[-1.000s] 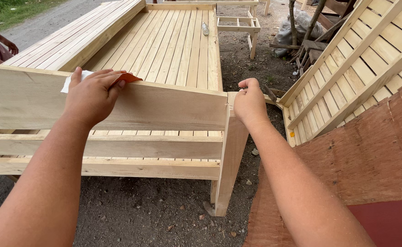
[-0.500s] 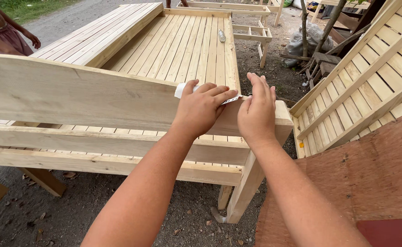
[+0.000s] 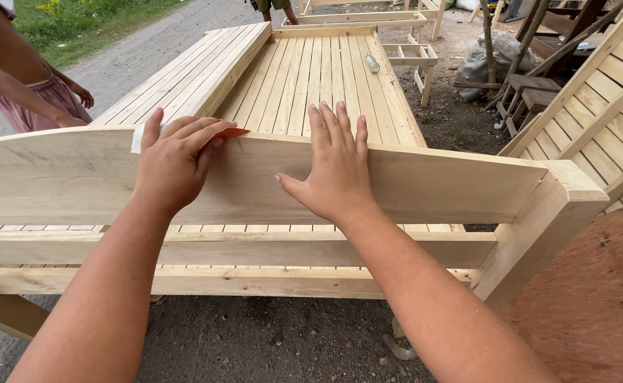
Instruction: The person sands a wooden furniture frame with sheets of sandpaper, first working on a leg and corner of one piece, then moving to the headboard rail of another bench-like frame, rubbing the sandpaper along the wood surfaces and edges by hand.
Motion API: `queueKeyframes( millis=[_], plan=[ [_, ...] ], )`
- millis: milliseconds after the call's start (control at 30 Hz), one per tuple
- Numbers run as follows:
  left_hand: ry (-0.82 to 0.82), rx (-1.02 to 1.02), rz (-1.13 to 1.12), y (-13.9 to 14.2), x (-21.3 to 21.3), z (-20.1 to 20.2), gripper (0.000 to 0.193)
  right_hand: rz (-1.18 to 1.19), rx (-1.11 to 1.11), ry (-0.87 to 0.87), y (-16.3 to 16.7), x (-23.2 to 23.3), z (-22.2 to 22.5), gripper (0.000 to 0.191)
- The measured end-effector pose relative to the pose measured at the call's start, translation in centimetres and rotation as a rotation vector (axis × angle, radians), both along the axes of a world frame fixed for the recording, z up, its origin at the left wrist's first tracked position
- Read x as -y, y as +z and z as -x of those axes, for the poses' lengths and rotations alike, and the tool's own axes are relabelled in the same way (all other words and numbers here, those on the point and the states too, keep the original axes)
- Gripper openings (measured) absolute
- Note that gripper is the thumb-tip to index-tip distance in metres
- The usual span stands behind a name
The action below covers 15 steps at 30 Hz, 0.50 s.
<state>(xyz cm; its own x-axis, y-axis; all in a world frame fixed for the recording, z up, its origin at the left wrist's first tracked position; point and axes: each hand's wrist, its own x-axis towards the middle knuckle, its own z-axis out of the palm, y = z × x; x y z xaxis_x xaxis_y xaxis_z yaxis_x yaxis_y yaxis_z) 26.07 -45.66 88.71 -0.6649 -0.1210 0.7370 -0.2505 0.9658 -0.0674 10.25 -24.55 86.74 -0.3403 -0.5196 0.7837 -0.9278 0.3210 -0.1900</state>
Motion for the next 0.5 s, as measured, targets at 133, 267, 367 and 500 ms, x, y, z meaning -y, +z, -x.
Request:
queueKeyframes(
  millis=[133, 267, 367, 500],
  plan=[
    [0.03, -0.088, -0.119, 0.0, 9.1, -6.9, 0.027, -0.182, 0.061, -0.157, 0.7, 3.9, -2.8, 0.088],
    [0.14, -0.196, -0.186, -0.3, 14.9, -12.0, 0.024, -0.177, 0.059, -0.2, 0.6, 4.9, -3.2, 0.076],
    [0.095, -0.25, -0.165, -1.4, 13.7, -10.7, 0.025, -0.151, 0.016, -0.197, 0.4, 5.1, -3.1, 0.076],
    [-0.026, -0.223, -0.062, -2.0, 5.7, -4.0, 0.027, -0.177, 0.072, -0.179, 0.2, 5.4, -3.3, 0.096]
  ],
)
